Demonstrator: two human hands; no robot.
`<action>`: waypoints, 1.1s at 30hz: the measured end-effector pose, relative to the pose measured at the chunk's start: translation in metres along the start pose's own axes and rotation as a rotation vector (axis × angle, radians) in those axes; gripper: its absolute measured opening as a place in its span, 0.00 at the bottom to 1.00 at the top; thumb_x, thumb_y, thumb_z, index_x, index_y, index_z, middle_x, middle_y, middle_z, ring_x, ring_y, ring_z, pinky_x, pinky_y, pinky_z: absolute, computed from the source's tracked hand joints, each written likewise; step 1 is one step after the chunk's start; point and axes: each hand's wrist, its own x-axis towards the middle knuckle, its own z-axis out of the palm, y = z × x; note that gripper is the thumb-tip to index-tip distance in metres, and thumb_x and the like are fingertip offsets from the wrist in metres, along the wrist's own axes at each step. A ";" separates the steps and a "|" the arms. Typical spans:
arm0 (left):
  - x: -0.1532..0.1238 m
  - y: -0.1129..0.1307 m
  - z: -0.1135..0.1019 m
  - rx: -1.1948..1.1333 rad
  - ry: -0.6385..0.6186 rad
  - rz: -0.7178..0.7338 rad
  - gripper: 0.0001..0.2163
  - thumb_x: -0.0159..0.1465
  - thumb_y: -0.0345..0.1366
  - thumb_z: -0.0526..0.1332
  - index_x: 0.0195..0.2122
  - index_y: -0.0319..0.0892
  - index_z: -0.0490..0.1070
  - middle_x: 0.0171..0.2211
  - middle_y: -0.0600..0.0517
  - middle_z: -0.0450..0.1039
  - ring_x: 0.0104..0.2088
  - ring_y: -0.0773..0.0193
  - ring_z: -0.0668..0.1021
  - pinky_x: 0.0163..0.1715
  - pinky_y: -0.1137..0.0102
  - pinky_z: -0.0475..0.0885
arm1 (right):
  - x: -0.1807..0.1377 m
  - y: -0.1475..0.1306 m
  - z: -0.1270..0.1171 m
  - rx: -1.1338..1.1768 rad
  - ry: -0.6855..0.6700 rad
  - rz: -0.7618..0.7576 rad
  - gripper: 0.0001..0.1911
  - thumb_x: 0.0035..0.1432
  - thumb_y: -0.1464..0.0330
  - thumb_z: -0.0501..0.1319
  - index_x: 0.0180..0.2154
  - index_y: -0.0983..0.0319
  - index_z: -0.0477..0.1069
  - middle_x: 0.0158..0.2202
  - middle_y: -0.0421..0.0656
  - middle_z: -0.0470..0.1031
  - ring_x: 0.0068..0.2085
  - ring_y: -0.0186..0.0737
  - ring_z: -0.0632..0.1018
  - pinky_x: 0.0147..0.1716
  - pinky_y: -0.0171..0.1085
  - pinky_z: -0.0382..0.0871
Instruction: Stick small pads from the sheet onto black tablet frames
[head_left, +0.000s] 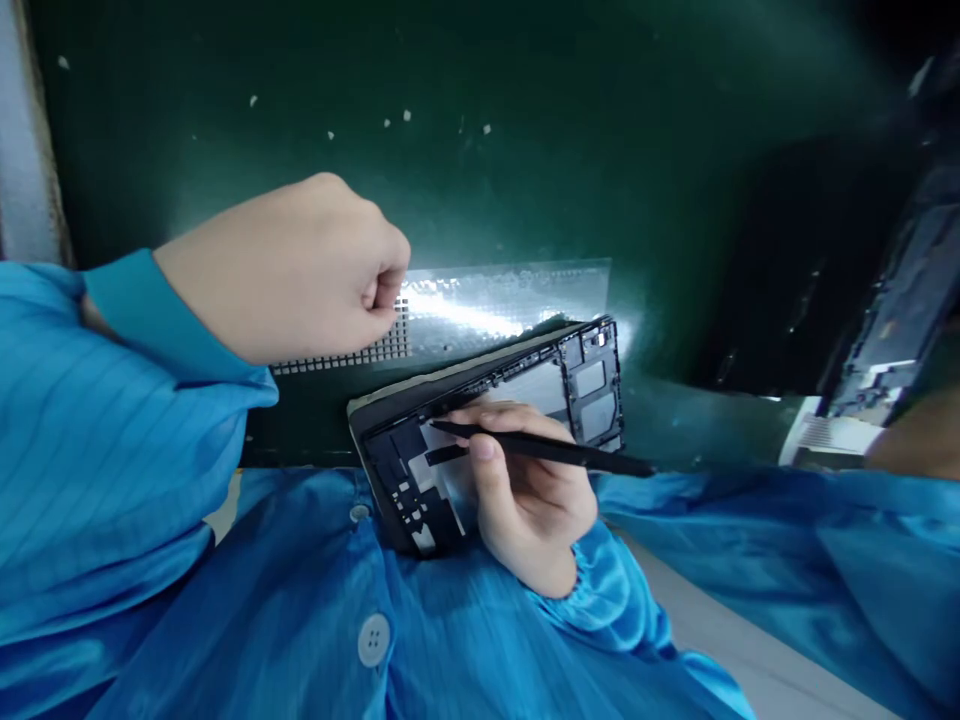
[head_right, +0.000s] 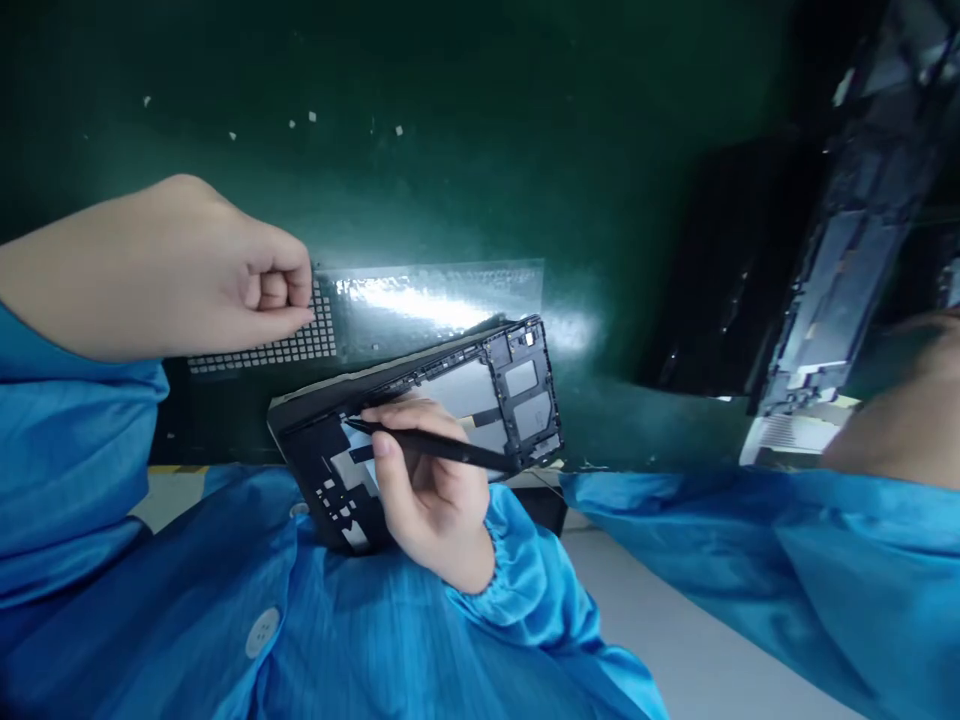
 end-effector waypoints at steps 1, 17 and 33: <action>0.001 0.000 0.000 0.009 -0.003 -0.007 0.11 0.67 0.39 0.61 0.32 0.42 0.80 0.23 0.57 0.73 0.28 0.65 0.77 0.55 0.59 0.77 | -0.003 0.004 0.004 -0.019 0.005 -0.037 0.12 0.72 0.75 0.66 0.53 0.56 0.78 0.44 0.44 0.86 0.47 0.43 0.88 0.52 0.50 0.87; 0.001 0.000 0.001 -0.023 0.014 -0.006 0.15 0.66 0.41 0.58 0.35 0.37 0.81 0.25 0.55 0.75 0.38 0.63 0.81 0.63 0.57 0.76 | 0.110 -0.007 -0.012 -0.201 -0.419 -0.107 0.05 0.72 0.65 0.71 0.48 0.54 0.81 0.49 0.43 0.88 0.51 0.44 0.88 0.57 0.47 0.85; 0.002 -0.002 0.000 -0.071 -0.018 -0.026 0.12 0.69 0.38 0.62 0.39 0.37 0.84 0.29 0.54 0.76 0.38 0.63 0.80 0.63 0.53 0.75 | 0.157 0.022 0.001 -0.105 -0.604 -0.011 0.16 0.67 0.50 0.73 0.44 0.54 0.80 0.45 0.42 0.86 0.47 0.43 0.87 0.52 0.42 0.86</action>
